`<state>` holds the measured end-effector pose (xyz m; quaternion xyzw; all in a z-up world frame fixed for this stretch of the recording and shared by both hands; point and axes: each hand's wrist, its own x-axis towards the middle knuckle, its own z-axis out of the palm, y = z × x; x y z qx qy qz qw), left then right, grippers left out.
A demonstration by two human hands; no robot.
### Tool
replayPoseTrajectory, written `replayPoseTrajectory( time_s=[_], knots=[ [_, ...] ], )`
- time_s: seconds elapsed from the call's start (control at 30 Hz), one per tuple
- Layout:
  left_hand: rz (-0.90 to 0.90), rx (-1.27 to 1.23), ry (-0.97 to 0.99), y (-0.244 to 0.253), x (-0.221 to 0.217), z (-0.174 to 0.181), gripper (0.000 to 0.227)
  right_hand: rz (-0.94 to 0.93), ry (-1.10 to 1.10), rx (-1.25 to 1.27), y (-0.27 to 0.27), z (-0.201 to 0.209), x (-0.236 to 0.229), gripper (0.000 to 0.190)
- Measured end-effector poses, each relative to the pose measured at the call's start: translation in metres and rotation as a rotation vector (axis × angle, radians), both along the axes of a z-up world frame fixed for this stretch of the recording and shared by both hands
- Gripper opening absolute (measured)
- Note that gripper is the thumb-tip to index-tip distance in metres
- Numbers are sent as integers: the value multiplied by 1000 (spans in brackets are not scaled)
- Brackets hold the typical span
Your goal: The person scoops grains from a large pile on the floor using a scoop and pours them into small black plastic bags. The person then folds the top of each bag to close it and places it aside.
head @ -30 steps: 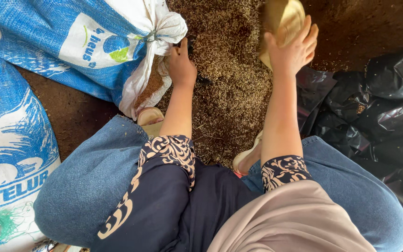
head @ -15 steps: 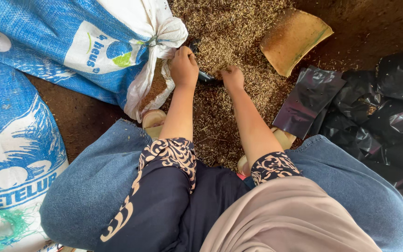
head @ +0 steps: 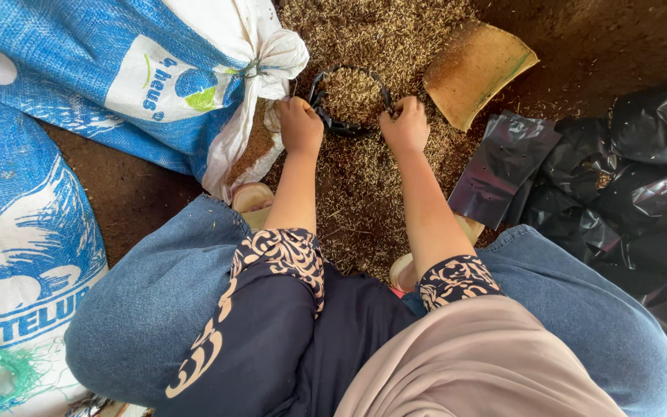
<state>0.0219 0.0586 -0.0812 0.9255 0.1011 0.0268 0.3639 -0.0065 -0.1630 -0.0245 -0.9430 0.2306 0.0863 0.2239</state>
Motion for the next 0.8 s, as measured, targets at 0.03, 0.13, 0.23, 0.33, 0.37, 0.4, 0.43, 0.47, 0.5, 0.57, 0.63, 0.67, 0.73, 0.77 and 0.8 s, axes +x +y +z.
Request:
replayPoseTrajectory(
  time_s=[0.03, 0.13, 0.23, 0.33, 0.37, 0.4, 0.43, 0.47, 0.5, 0.57, 0.63, 0.67, 0.73, 0.77, 0.8],
  knots=[
    [-8, -5, 23, 0, -1, -1, 15, 2, -10, -21, 1, 0, 0, 50],
    [-53, 31, -61, -4, 5, 5, 21, -12, -203, 36, 6, -3, 8, 45],
    [-82, 12, 9, -7, 11, 20, 19, 106, -362, -50, 13, -9, 24, 53],
    [-147, -33, -190, -8, 4, 35, 19, -52, -22, 138, 11, -17, 35, 18],
    [-157, -43, -214, -9, 3, 39, 18, -74, -103, 132, 8, -20, 35, 15],
    [-169, -55, -235, -9, -1, 42, 18, -98, -181, 125, 4, -23, 31, 12],
    [-181, -67, -255, -7, -5, 44, 17, -121, -260, 117, 1, -26, 28, 11],
    [-226, -55, -283, -7, -7, 45, 18, -134, -214, 104, -3, -29, 26, 12],
    [-271, -44, -311, -7, -8, 45, 19, -147, -168, 92, -5, -32, 25, 14],
    [-245, -36, -348, -6, -1, 41, 20, -145, -152, 57, -8, -36, 26, 17],
    [-103, -44, -353, -10, 10, 31, 22, -114, -201, 8, -7, -40, 26, 17],
    [-19, -239, -187, -12, 17, 24, 21, -119, -243, -23, -6, -41, 27, 18],
    [147, -621, 153, -10, 35, 11, 24, -126, -330, -83, -1, -40, 32, 20],
    [85, -514, 104, -10, 39, 4, 20, -16, -419, -52, 4, -38, 35, 19],
    [23, -407, 56, -9, 41, -1, 18, 94, -504, -18, 10, -36, 37, 19]
  ],
)
